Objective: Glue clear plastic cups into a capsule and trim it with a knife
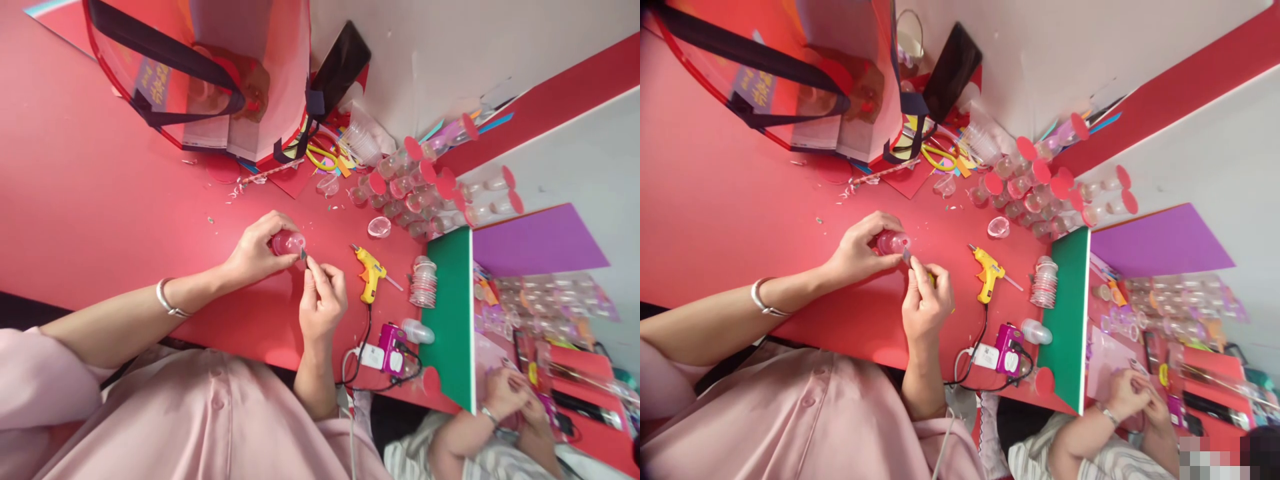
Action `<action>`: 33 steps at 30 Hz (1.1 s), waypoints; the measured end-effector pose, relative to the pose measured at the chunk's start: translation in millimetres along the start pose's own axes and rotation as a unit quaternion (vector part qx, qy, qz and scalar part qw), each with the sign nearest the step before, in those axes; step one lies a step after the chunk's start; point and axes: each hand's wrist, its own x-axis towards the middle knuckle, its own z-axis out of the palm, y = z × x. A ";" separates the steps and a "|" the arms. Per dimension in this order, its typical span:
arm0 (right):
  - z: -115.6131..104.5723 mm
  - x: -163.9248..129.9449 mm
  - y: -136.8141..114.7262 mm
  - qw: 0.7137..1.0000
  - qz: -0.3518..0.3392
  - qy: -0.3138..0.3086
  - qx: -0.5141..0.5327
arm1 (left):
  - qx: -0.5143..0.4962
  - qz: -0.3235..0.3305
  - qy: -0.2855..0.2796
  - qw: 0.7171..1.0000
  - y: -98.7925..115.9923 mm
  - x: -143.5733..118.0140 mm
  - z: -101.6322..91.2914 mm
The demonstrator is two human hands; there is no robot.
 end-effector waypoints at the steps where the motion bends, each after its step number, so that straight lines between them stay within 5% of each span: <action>1: 0.5 -0.8 -0.8 1.000 -0.004 -0.005 0.007 | 0.002 -0.003 -0.006 1.000 -0.5 -0.4 0.1; 16: -1.8 2.0 2.0 0.997 0.044 0.017 -0.066 | -0.005 -0.006 0.009 1.000 3.5 0.5 -0.3; 21: -0.9 -0.1 -1.3 1.000 0.005 -0.009 0.012 | 0.005 -0.011 -0.006 1.000 1.9 0.3 -1.0; 33: 1.0 -0.4 0.1 0.999 0.018 0.000 -0.038 | 0.008 0.014 0.009 1.000 3.7 -0.5 1.7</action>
